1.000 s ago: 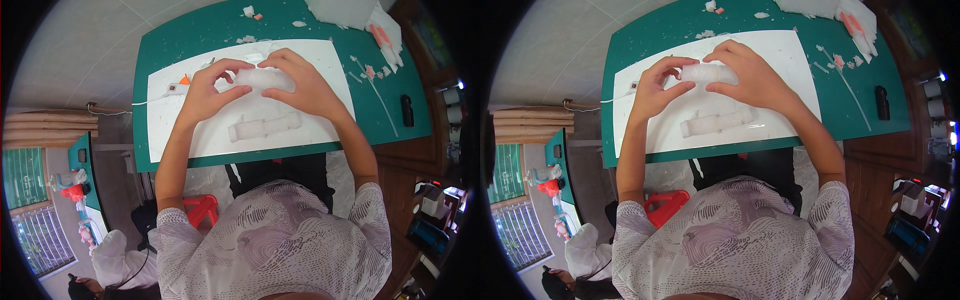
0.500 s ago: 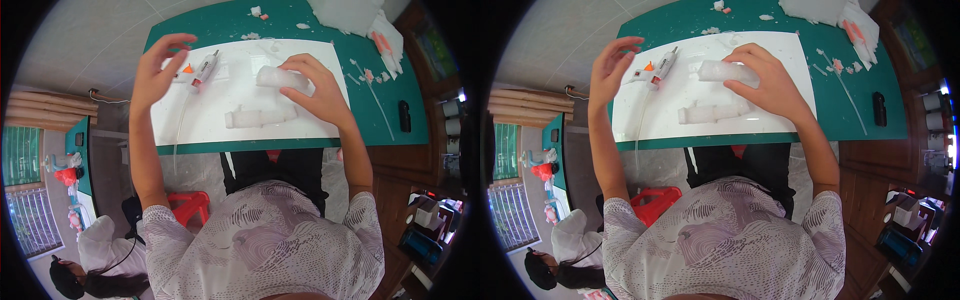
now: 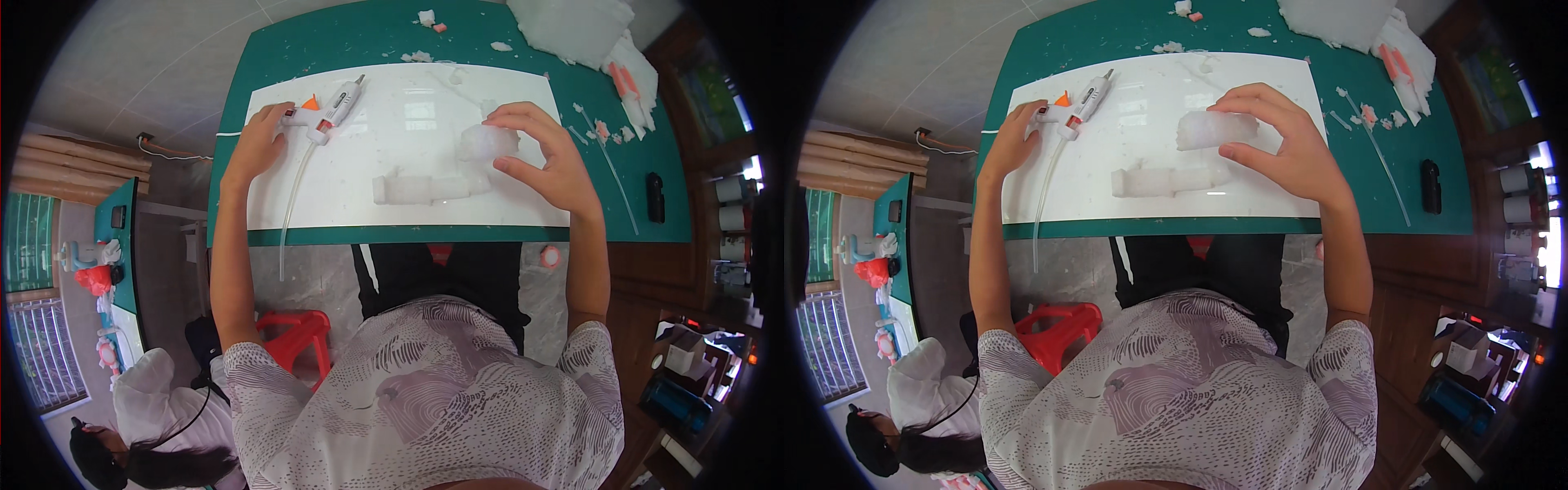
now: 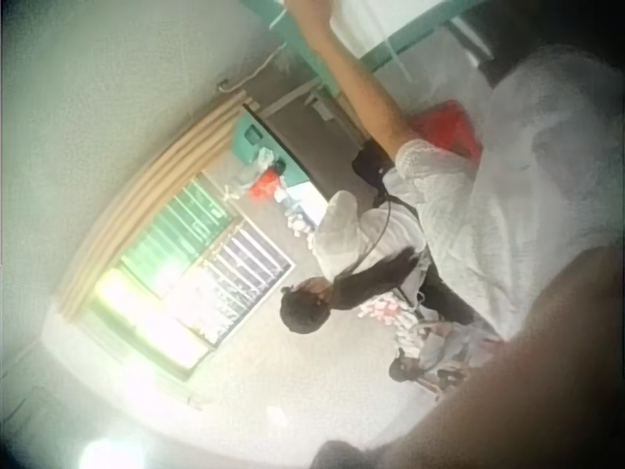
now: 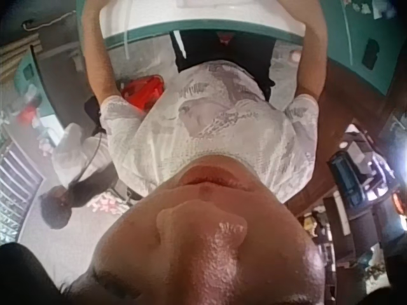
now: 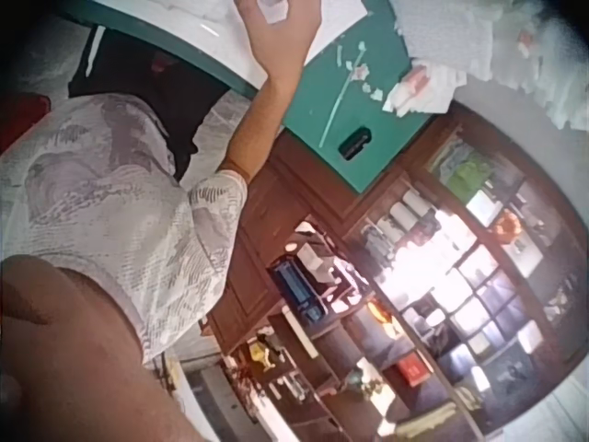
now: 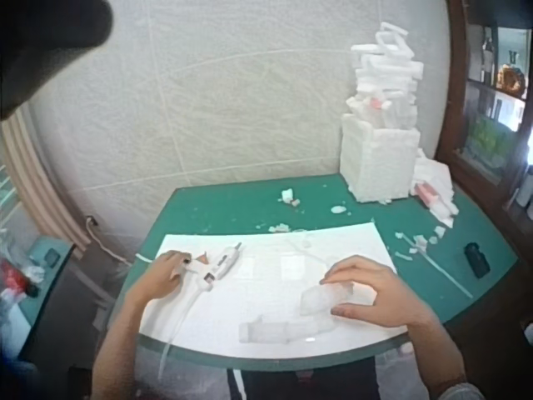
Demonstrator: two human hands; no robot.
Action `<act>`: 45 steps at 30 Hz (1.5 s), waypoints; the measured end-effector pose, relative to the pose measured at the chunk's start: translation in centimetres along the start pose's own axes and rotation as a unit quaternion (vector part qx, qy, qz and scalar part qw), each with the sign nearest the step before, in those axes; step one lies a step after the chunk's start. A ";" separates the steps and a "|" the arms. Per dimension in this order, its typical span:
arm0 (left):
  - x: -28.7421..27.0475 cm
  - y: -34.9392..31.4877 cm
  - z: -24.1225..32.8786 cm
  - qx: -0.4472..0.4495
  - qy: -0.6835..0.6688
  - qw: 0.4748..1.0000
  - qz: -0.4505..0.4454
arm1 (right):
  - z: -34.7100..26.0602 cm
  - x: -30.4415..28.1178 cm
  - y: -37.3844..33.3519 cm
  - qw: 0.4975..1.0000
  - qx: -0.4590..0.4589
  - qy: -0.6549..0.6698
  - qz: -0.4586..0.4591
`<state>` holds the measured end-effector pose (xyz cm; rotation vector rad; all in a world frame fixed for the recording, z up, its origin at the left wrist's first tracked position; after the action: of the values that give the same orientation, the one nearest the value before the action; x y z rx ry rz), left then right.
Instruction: Use a hot glue gun to apply adhesive to foam pieces and assemble them into a structure.
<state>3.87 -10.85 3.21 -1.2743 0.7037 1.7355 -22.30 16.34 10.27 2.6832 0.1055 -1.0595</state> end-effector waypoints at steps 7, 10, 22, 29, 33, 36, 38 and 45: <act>1.0 1.9 0.7 -0.020 0.004 0.998 -0.056 | 0.2 -0.1 0.3 1.000 0.000 -0.010 0.012; 0.9 1.8 1.3 0.028 0.055 0.998 -0.005 | 0.2 -0.2 0.5 0.999 0.018 -0.015 0.025; 0.3 1.9 3.5 0.076 0.193 0.977 0.040 | 1.9 -0.6 2.7 0.994 0.046 -0.070 0.072; -0.5 2.4 4.0 0.087 0.033 0.976 0.197 | 3.8 -1.4 3.1 0.980 0.073 -0.138 0.121; 0.0 4.0 7.9 0.159 0.020 0.967 0.197 | 4.3 -1.6 3.6 0.974 0.081 -0.155 0.144; 0.6 5.1 10.9 0.212 0.000 0.957 0.198 | 4.5 -2.0 3.9 0.968 0.045 -0.181 0.166; 0.8 5.4 11.3 0.222 0.000 0.956 0.190 | 4.5 -2.0 4.3 0.966 0.053 -0.188 0.171; 1.8 5.3 10.9 0.191 0.001 0.968 0.160 | 5.3 -1.0 5.2 0.962 0.022 -0.203 0.182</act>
<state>-6.11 -3.95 4.78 -0.9317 1.2334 1.7363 -25.73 9.99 8.35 2.3289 -0.4710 -1.4585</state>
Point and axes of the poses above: each hand's wrist, its own y-axis towards the middle knuckle, its own x-axis out of the palm, z = x × y, the point moved 7 cm from there along y, towards the middle knuckle, and after that the axes turned 15 degrees about -z, right-handed, at the moved point
